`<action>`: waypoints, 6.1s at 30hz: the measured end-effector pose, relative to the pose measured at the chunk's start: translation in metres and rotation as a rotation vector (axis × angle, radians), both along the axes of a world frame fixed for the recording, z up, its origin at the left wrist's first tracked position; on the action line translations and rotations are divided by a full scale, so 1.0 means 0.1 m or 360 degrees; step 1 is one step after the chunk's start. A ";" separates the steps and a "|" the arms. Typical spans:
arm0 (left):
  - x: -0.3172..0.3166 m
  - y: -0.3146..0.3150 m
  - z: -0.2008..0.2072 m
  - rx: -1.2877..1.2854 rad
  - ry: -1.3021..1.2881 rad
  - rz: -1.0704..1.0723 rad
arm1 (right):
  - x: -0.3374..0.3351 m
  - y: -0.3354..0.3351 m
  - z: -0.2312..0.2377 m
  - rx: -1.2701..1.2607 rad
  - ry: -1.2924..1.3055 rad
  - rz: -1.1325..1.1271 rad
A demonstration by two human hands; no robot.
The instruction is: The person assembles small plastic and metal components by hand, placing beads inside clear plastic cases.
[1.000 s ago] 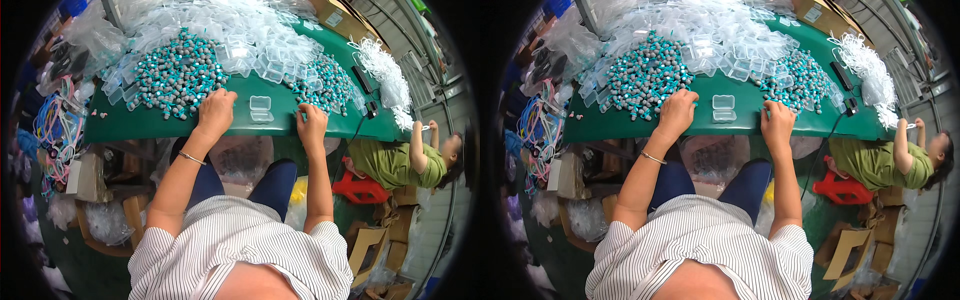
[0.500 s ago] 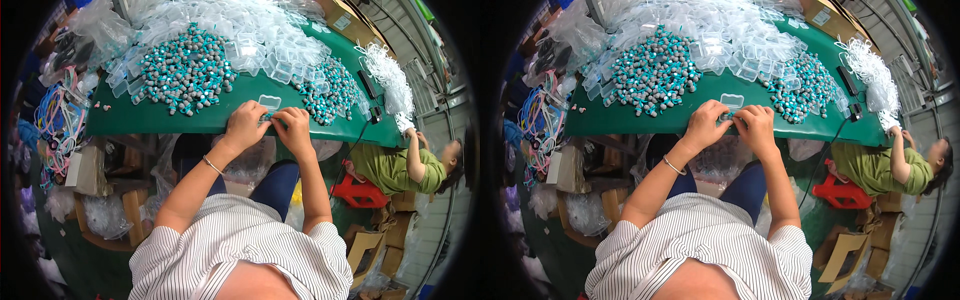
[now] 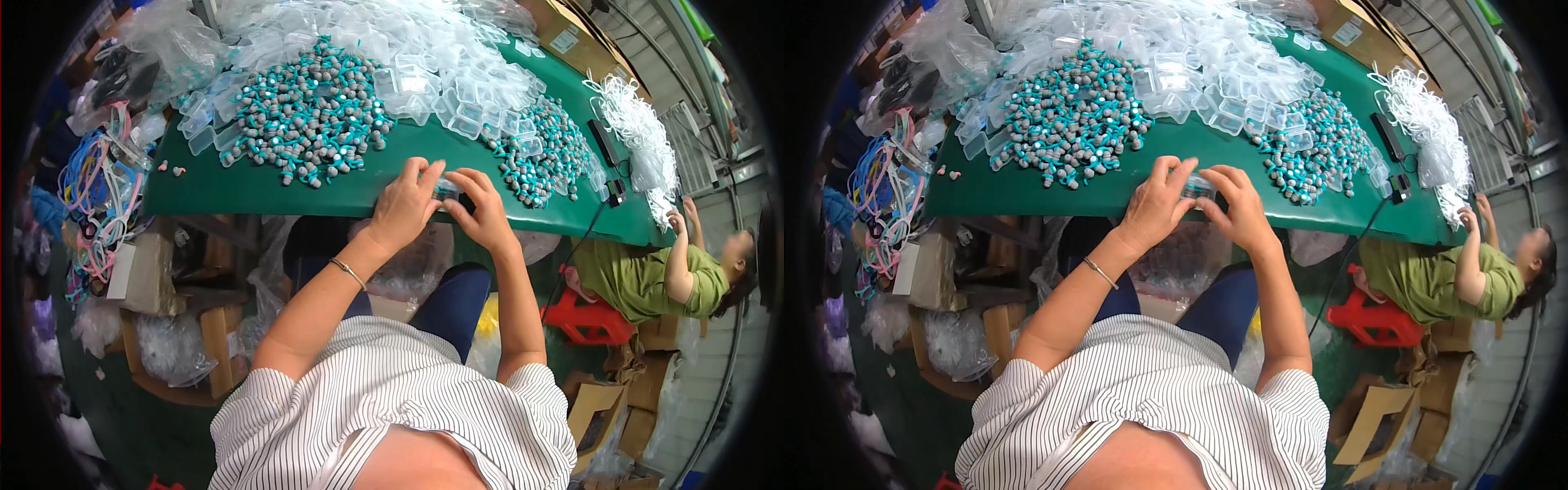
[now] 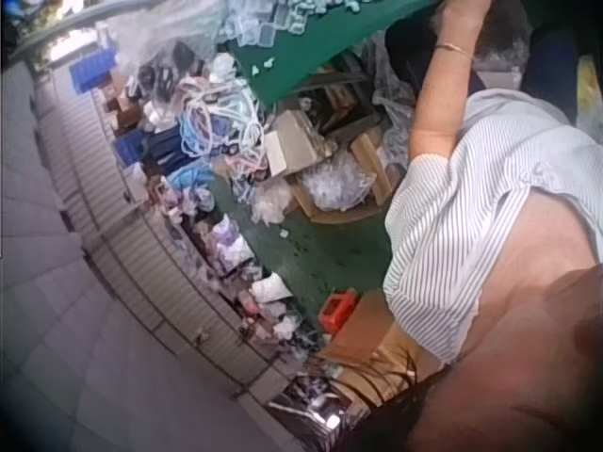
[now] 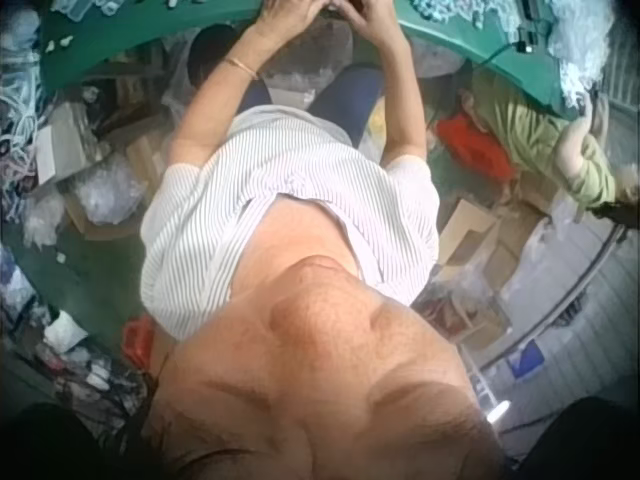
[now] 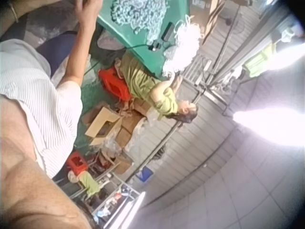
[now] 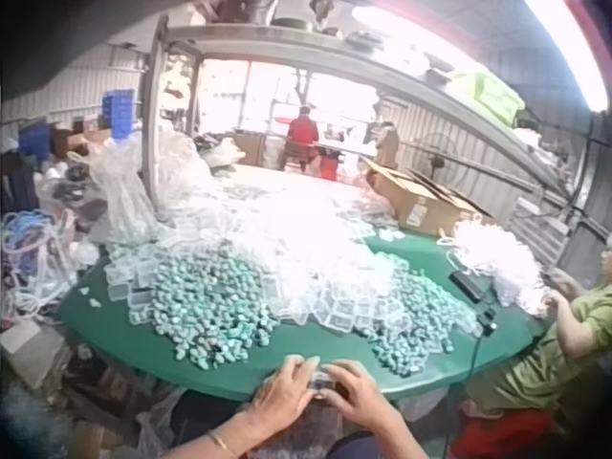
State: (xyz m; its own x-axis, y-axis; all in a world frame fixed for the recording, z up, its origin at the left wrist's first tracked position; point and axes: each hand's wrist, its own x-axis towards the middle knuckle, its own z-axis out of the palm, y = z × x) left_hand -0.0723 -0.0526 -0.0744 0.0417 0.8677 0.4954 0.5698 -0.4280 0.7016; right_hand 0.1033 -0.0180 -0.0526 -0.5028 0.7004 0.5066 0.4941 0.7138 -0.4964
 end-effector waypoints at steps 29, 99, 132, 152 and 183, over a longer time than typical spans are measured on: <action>-0.47 0.30 0.16 0.0303 0.0699 0.0599 | 0.05 0.25 -0.07 0.0495 -0.0266 -0.0434; 0.07 -0.02 0.14 -0.0060 0.0330 0.0054 | 0.04 0.13 -0.07 -0.0085 0.0096 -0.0554; -0.09 0.13 -0.06 0.0067 0.0063 -0.0235 | 0.11 0.03 -0.10 -0.0430 0.0182 0.0093; -0.56 0.14 0.20 0.0301 0.0581 0.0512 | 0.19 0.40 -0.01 0.0432 -0.0072 -0.0419; -0.67 0.63 0.05 0.0171 0.0871 0.0536 | -0.11 0.12 -0.09 0.0142 0.0052 -0.0308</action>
